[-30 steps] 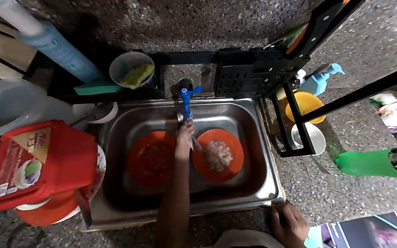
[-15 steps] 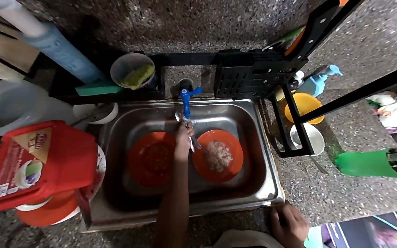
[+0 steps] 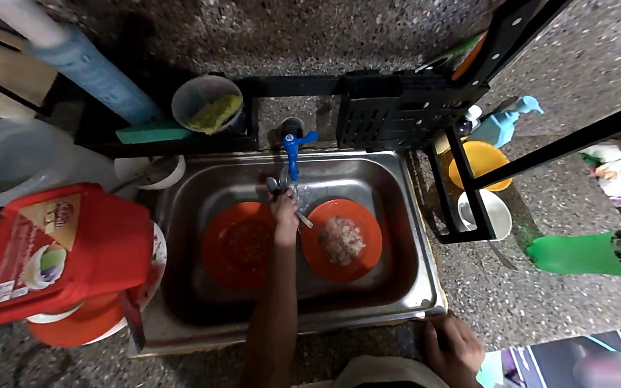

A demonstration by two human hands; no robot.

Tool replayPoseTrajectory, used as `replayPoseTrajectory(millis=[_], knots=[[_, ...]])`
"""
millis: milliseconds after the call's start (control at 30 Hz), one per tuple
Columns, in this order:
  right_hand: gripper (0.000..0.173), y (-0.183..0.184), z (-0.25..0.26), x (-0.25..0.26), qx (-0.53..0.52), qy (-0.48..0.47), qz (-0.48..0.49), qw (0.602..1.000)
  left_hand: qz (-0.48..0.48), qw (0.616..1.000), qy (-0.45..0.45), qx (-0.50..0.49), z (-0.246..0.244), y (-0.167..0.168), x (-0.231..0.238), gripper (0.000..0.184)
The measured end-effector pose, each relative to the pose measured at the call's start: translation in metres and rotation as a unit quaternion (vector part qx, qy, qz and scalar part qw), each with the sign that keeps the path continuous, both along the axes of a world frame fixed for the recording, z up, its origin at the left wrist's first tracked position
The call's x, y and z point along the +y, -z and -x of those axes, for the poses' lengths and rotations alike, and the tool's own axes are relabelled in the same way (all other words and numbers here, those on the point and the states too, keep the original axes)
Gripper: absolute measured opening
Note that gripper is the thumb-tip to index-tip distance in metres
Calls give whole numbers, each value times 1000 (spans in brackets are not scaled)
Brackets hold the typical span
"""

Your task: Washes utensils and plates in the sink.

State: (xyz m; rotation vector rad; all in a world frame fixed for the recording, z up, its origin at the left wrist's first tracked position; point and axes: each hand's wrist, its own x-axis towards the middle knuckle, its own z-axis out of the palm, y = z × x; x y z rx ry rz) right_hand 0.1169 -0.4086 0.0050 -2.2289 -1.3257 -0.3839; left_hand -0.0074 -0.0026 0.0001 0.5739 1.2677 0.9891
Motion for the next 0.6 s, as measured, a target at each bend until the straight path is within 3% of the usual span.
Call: replayPoseTrajectory(millis=[300, 433, 600], knots=[[36, -1, 0, 0, -9, 1, 0, 1000, 7, 996, 40, -74, 3, -6, -3, 46], [37, -1, 1, 0, -4, 4, 4, 1000, 12, 991, 59, -119, 4, -6, -2, 44], [38, 0, 1, -1, -4, 6, 6, 1000, -4, 990, 104, -95, 3, -9, -2, 32]])
